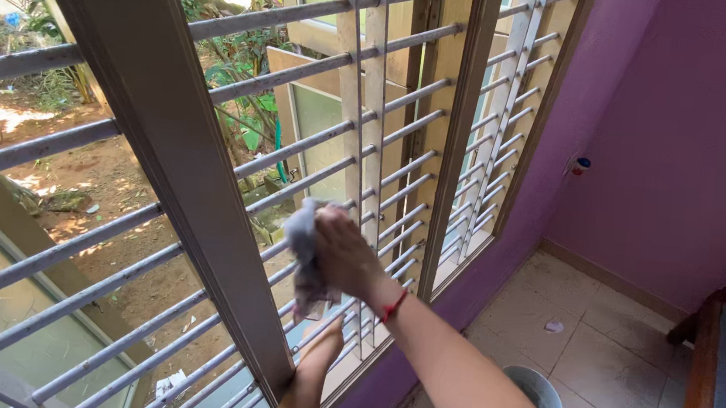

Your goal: The person wipes the metal bars of a window grille using a cloth. They periodically dip the cloth into a bucket of water to wet it and continue cleaning the bars systematically.

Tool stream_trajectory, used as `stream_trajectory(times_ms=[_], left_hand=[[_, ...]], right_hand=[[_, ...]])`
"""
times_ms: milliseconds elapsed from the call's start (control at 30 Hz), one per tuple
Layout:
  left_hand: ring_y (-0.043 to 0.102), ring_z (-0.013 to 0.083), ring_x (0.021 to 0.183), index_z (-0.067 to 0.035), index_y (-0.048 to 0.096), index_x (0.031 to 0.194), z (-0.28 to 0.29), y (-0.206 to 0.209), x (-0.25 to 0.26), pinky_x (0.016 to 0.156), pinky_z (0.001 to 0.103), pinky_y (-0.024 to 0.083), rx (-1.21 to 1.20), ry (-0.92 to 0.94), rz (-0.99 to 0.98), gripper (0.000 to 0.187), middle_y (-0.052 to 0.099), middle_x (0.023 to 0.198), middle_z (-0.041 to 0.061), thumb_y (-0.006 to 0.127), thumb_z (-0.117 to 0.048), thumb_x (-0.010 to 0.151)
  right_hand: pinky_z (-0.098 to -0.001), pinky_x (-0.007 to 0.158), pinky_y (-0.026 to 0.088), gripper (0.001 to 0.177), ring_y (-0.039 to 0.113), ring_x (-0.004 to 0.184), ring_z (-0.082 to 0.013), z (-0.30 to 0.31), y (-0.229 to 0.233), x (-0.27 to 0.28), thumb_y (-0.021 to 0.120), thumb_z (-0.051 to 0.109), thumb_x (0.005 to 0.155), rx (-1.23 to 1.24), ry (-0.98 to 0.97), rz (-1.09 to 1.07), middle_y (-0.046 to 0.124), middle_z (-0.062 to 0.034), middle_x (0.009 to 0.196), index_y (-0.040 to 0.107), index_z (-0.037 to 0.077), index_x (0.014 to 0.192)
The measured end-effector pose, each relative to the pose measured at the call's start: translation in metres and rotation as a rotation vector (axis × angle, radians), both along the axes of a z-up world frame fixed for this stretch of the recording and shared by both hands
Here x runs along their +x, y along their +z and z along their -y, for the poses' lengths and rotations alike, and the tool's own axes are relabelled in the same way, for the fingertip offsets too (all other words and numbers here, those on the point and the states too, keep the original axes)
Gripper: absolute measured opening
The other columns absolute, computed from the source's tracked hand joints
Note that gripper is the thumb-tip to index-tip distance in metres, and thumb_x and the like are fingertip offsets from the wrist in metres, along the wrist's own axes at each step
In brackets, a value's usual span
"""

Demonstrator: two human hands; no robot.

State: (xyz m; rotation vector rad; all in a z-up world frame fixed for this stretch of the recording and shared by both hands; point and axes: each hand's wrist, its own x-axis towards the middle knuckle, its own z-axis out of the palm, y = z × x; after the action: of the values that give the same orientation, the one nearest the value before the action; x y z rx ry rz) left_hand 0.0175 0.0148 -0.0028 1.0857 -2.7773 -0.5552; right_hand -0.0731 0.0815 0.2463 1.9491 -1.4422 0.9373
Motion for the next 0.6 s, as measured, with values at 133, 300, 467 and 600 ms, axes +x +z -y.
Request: stream_trajectory(times_ms=[133, 300, 467, 600], left_hand=[[0.056, 0.0394, 0.128, -0.021, 0.059, 0.138, 0.014, -0.015, -0.007, 0.111, 0.048, 0.041, 0.126, 0.05, -0.024, 0.041, 0.059, 0.137, 0.02, 0.038, -0.028, 0.103], [0.064, 0.0391, 0.12, -0.018, 0.066, 0.132, 0.015, -0.035, -0.003, 0.106, 0.049, 0.047, -0.087, -0.062, -0.158, 0.047, 0.066, 0.129, 0.021, 0.037, -0.019, 0.095], [0.059, 0.0441, 0.117, -0.015, 0.069, 0.126, 0.007, -0.02, 0.001, 0.101, 0.051, 0.046, 0.229, 0.086, -0.225, 0.034, 0.064, 0.124, 0.024, 0.046, -0.029, 0.104], [0.069, 0.0419, 0.104, -0.011, 0.061, 0.135, 0.017, -0.031, -0.01, 0.09, 0.053, 0.052, -0.055, -0.149, -0.114, 0.052, 0.068, 0.11, 0.028, 0.049, -0.001, 0.086]], right_hand=[[-0.0501, 0.121, 0.033, 0.042, 0.05, 0.134, -0.0401, -0.001, -0.009, -0.028, 0.057, 0.001, 0.086, -0.005, -0.154, -0.08, 0.057, -0.0232, 0.134, 0.058, -0.007, 0.127], [-0.0537, 0.12, 0.032, 0.054, 0.048, 0.133, -0.045, 0.007, -0.018, -0.006, 0.062, 0.006, 0.079, -0.11, -0.205, 0.083, 0.055, -0.0273, 0.132, 0.053, -0.011, 0.129], [-0.055, 0.119, 0.033, 0.058, 0.048, 0.131, -0.0466, 0.011, -0.018, -0.009, 0.066, 0.009, 0.078, -0.13, -0.19, 0.079, 0.055, -0.0274, 0.13, 0.051, -0.01, 0.131], [-0.0559, 0.118, 0.033, 0.057, 0.049, 0.13, -0.0454, 0.012, -0.019, -0.007, 0.065, 0.008, 0.078, -0.175, -0.151, 0.073, 0.055, -0.0265, 0.129, 0.052, -0.01, 0.13]])
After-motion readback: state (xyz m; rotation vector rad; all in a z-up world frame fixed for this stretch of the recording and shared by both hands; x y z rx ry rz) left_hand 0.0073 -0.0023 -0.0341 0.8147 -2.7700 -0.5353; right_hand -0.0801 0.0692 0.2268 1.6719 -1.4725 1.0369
